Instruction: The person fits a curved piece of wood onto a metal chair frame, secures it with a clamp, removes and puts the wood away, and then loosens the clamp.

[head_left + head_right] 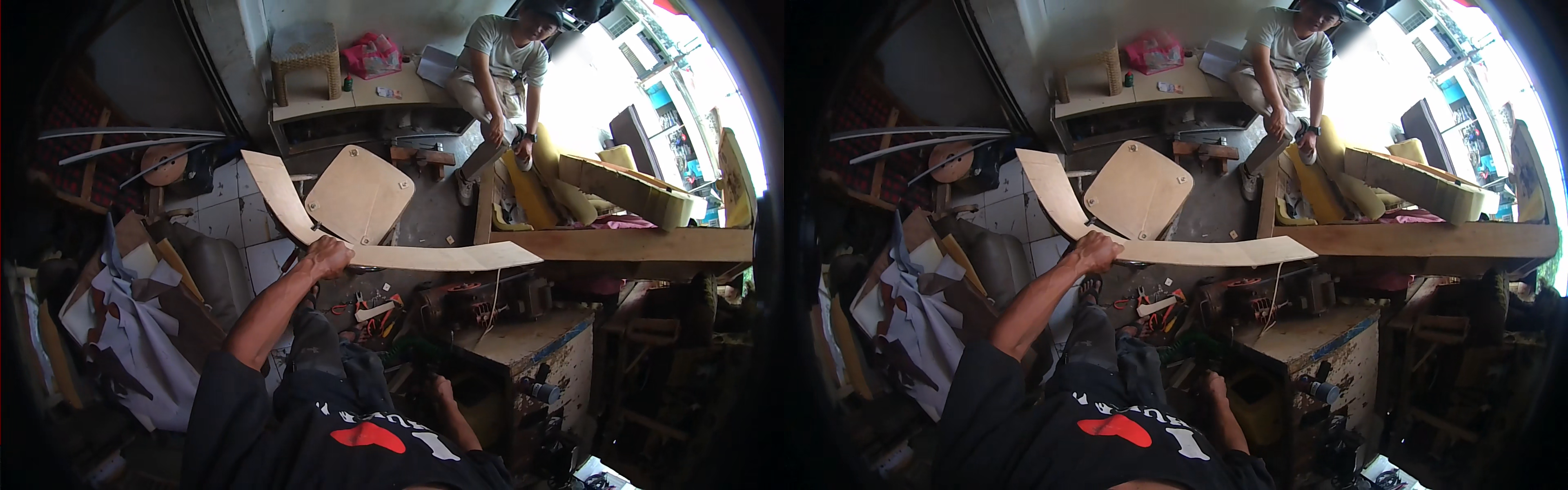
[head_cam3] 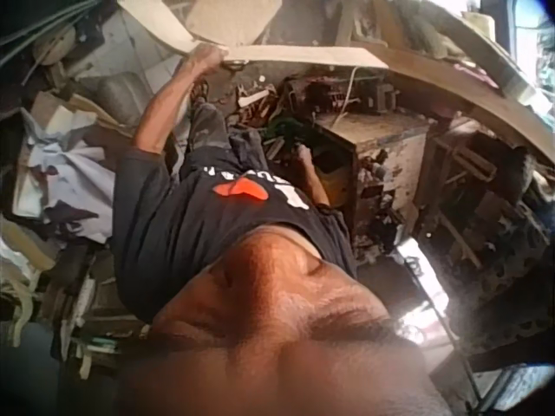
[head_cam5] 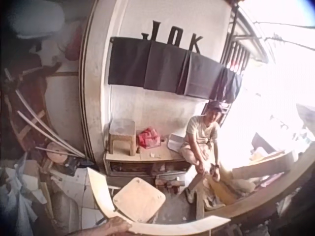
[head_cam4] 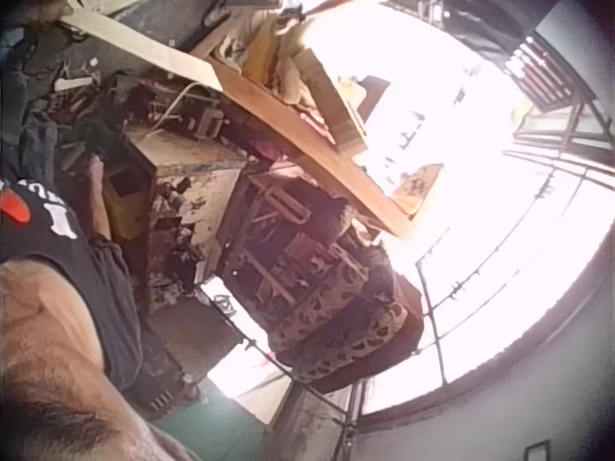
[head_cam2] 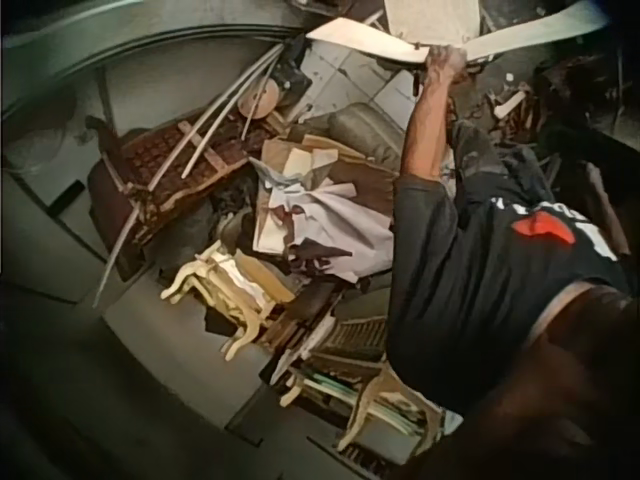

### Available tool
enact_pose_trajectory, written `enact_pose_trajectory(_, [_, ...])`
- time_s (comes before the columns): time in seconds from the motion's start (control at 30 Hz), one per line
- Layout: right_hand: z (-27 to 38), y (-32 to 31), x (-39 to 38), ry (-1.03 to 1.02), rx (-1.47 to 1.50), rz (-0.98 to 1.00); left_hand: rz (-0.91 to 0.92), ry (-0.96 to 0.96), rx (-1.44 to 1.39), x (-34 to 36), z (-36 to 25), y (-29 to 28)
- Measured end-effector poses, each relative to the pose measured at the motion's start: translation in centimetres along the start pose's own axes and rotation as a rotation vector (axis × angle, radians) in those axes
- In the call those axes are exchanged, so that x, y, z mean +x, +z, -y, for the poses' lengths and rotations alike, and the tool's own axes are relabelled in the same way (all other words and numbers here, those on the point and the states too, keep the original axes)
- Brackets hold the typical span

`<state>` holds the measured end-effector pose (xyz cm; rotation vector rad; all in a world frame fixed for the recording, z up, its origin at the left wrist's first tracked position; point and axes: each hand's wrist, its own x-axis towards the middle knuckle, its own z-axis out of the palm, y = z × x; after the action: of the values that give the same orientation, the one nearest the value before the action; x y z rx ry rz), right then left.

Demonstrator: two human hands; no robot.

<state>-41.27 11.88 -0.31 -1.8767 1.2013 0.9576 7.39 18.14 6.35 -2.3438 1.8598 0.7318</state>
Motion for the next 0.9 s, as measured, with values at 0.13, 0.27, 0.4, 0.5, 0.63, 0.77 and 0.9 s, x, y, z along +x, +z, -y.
enact_pose_trajectory(0.13, [-0.1,3.8,3.7,0.034,0.295,-0.074,-0.002,-0.012,-0.024,0.8,-1.4,-1.1])
enact_pose_trajectory(0.27, [7.0,3.0,4.1,-0.290,-0.049,-0.076,-0.001,-0.069,-0.054,0.3,-1.3,-0.8])
enact_pose_trajectory(0.4, [9.8,2.0,4.5,-0.368,0.128,-0.151,0.016,-0.013,0.005,0.7,-1.2,-1.1])
enact_pose_trajectory(0.5, [11.5,-1.3,3.0,-0.274,0.197,-0.073,0.008,-0.010,0.006,0.5,-0.3,-0.4])
enact_pose_trajectory(0.63, [8.0,-1.4,3.9,-0.127,0.235,-0.114,0.035,-0.021,0.001,0.7,-1.0,-0.9])
enact_pose_trajectory(0.77, [3.9,0.0,4.0,-0.002,0.304,-0.072,-0.018,0.007,-0.012,0.7,-1.3,-0.8])
enact_pose_trajectory(0.9, [3.7,-0.7,3.2,-0.142,0.197,-0.221,-0.011,0.008,-0.022,1.1,-0.8,0.1])
